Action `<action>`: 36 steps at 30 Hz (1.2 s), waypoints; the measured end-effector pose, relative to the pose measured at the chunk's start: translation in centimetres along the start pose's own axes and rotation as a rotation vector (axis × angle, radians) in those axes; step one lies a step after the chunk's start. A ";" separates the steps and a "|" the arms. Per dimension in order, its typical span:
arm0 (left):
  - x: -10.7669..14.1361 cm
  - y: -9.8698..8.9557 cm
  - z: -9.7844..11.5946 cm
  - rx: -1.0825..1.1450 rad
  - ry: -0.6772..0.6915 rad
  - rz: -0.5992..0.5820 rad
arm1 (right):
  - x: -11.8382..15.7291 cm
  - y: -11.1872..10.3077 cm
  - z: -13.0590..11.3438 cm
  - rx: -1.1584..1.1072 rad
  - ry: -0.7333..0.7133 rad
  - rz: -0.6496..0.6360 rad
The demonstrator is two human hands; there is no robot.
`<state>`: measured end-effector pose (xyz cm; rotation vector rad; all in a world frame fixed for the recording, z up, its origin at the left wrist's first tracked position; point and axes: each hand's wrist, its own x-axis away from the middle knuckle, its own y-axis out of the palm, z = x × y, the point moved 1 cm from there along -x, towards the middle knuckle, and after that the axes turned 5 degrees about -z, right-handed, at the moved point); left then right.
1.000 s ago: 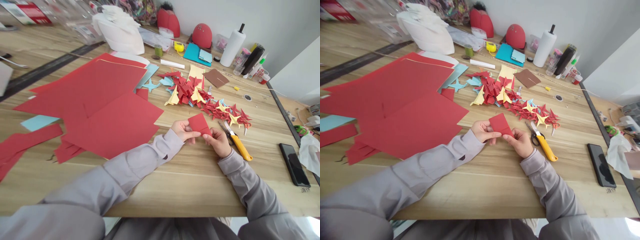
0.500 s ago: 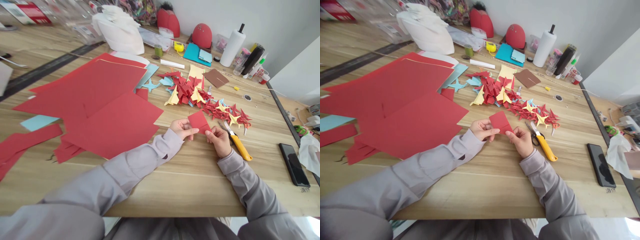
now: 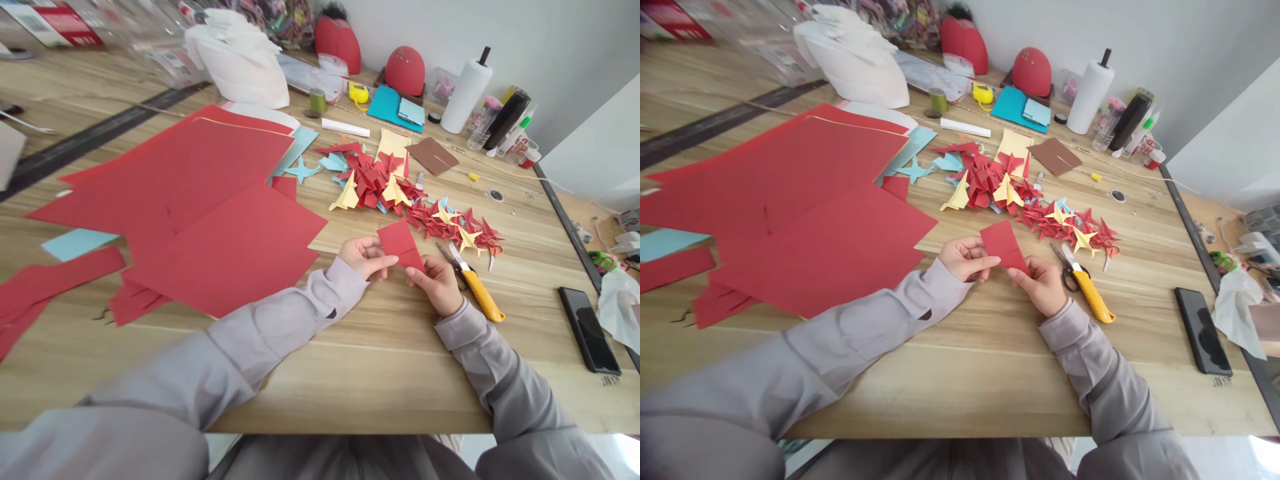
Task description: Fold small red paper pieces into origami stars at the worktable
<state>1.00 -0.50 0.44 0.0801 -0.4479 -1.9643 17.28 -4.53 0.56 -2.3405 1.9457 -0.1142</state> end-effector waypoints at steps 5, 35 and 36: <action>0.1 0.4 -0.4 -0.026 0.036 0.004 | 0.1 0.0 0.0 0.068 -0.011 -0.022; 0.4 0.6 0.1 -0.189 -0.008 -0.026 | 0.2 -0.2 -0.2 0.023 0.042 -0.021; 0.4 0.6 0.0 -0.178 -0.005 -0.027 | 0.2 -0.2 -0.2 0.020 0.044 -0.016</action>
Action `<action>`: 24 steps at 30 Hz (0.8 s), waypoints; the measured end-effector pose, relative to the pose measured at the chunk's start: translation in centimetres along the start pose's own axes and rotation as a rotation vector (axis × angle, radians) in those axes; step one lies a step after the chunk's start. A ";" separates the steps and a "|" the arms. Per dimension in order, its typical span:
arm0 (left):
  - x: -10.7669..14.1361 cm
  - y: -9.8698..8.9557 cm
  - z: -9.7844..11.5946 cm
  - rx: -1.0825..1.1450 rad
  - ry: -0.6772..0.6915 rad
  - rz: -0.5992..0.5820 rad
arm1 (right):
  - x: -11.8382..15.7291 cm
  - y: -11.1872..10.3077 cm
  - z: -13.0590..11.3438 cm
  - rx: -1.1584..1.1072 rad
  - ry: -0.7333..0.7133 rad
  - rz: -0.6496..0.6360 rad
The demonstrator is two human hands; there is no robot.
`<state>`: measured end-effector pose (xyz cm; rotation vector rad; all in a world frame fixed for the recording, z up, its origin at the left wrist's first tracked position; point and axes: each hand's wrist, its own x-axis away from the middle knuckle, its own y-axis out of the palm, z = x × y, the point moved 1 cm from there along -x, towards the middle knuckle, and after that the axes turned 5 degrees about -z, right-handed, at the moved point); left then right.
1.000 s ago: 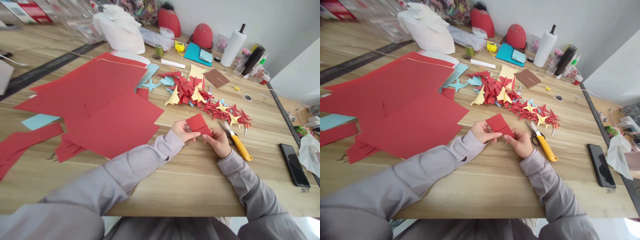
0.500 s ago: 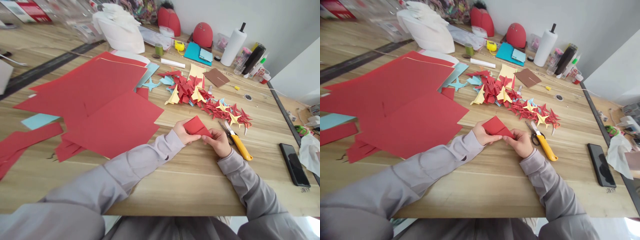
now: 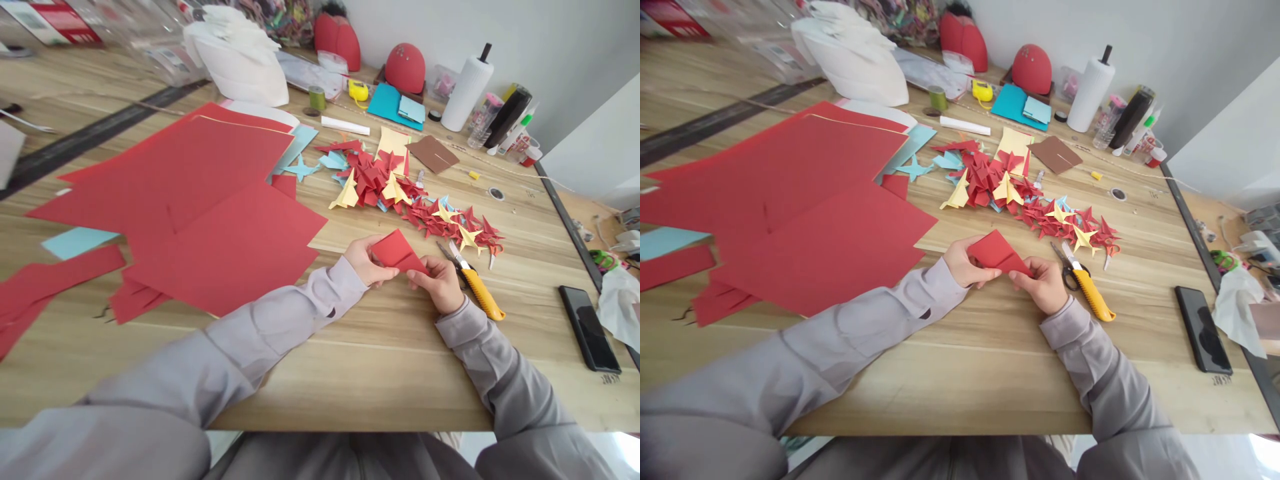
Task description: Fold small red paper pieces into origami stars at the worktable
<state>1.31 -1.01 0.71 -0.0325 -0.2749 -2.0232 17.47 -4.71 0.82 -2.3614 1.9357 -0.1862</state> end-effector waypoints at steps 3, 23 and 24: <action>0.0 -0.1 -0.1 0.010 0.009 -0.013 | 0.0 0.0 0.0 -0.015 0.005 0.000; -0.2 -0.3 -0.2 0.149 -0.012 -0.049 | -0.1 -0.4 1.0 -0.178 -0.049 0.079; -0.2 -0.3 -0.3 0.155 -0.011 -0.053 | -0.1 -0.4 1.1 -0.183 -0.051 0.078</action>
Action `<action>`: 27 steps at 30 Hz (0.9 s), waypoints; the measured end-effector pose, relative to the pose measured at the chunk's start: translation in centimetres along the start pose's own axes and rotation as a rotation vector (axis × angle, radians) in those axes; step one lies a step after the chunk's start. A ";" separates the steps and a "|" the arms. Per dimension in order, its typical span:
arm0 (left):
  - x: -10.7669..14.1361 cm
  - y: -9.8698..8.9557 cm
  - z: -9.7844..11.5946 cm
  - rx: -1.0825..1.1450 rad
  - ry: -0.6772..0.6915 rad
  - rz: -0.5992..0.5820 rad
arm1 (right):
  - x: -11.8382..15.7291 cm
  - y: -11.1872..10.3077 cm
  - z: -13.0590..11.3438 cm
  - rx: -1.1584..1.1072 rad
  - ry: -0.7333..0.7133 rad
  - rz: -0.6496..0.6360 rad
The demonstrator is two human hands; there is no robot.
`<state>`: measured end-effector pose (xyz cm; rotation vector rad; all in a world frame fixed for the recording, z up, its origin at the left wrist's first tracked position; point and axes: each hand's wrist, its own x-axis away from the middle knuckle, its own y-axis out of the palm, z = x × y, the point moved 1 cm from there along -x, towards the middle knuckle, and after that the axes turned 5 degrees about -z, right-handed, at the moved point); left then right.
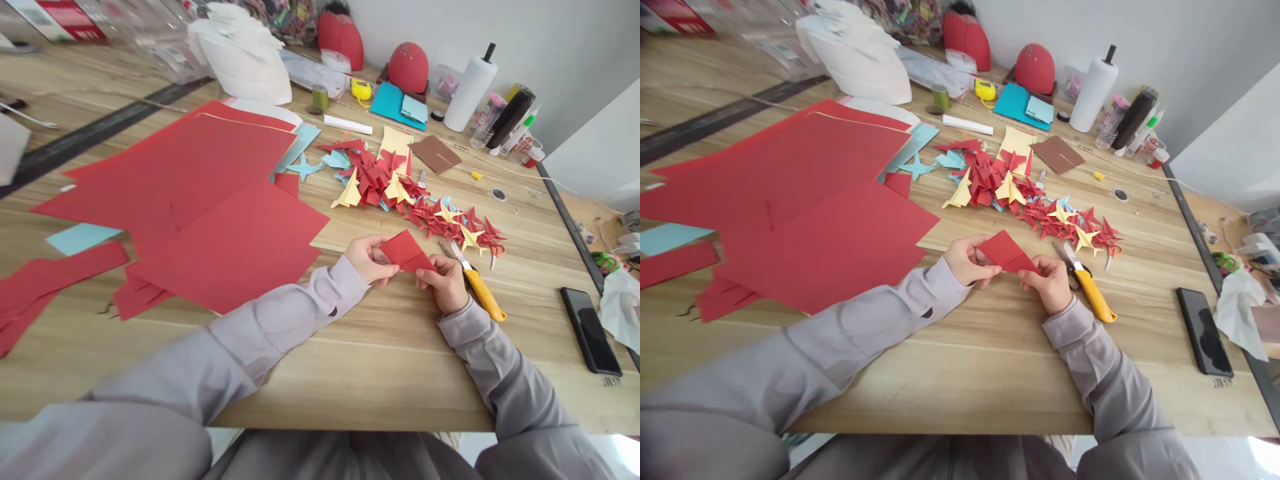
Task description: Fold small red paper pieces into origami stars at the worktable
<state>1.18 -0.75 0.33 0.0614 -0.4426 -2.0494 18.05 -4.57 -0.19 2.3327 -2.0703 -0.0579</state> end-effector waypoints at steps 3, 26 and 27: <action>-0.1 -0.2 -0.2 0.019 0.016 -0.017 | 0.0 0.0 0.0 -0.008 -0.002 0.000; -0.1 0.1 0.2 -0.028 0.031 0.041 | 0.0 0.0 -0.1 0.036 0.001 0.037; -0.1 0.1 0.1 -0.027 0.031 0.037 | 0.0 0.0 -0.1 0.033 -0.002 0.036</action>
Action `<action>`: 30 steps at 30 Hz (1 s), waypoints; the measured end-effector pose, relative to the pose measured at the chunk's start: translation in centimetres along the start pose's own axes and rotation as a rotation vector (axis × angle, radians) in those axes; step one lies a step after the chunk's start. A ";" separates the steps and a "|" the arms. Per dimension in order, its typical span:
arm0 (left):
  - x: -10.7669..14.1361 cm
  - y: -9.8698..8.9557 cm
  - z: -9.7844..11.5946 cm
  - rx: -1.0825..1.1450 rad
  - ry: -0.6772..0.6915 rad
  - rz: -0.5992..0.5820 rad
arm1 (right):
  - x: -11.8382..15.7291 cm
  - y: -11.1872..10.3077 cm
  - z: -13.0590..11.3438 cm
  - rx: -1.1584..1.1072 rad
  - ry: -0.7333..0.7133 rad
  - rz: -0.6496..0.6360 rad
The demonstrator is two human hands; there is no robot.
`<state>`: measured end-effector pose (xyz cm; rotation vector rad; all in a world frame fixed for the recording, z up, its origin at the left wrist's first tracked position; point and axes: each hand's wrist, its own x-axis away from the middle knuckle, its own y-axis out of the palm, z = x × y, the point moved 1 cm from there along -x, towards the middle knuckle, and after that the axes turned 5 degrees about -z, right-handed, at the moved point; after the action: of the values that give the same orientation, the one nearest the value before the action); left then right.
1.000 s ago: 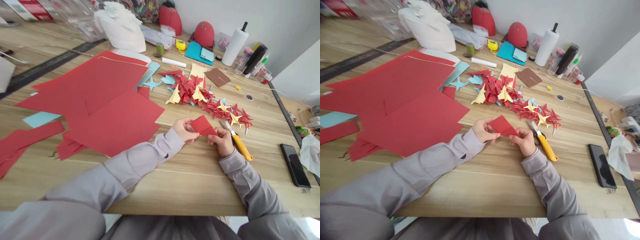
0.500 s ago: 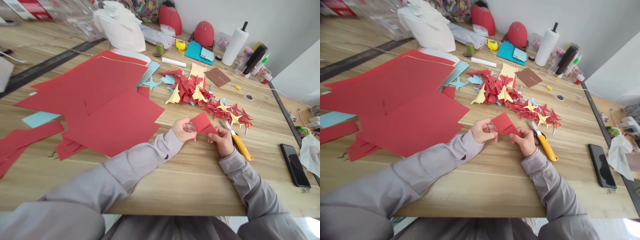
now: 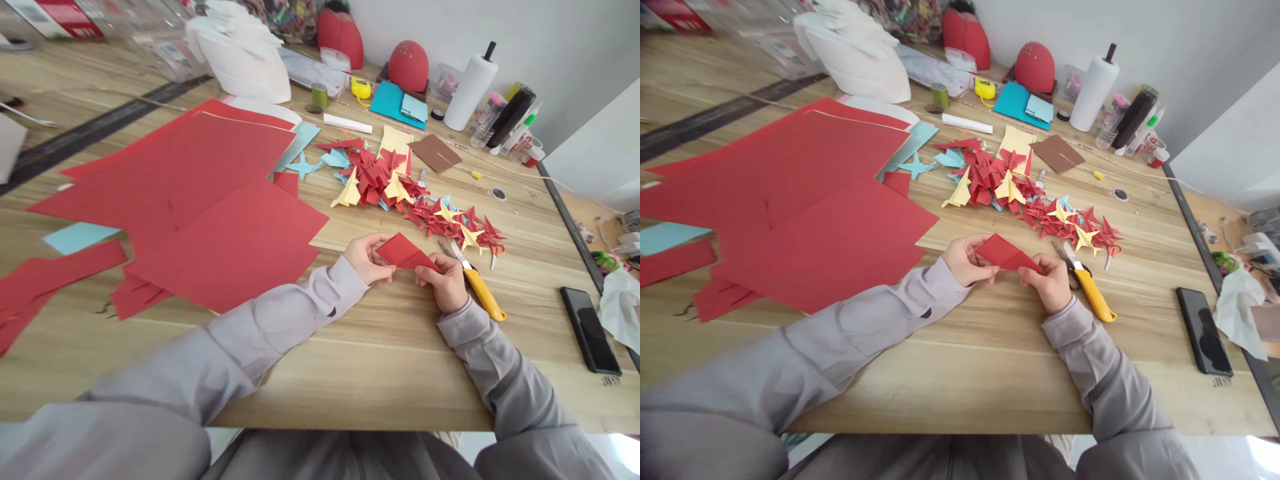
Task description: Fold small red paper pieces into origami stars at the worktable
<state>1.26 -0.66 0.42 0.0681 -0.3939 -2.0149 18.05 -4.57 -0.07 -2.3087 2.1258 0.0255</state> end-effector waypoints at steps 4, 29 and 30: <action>-0.1 -0.2 -0.4 0.051 0.030 -0.037 | 0.0 0.0 0.0 -0.030 -0.010 -0.003; 0.6 0.5 -0.2 -0.099 0.030 0.002 | 0.1 0.6 -0.8 0.344 -0.038 -0.148; 0.6 0.5 -0.3 -0.103 0.020 0.005 | 0.1 0.6 -0.8 0.336 -0.033 -0.150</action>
<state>1.44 -1.49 0.37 0.0234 -0.2772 -2.0241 17.51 -4.74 0.70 -2.2380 1.7730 -0.2699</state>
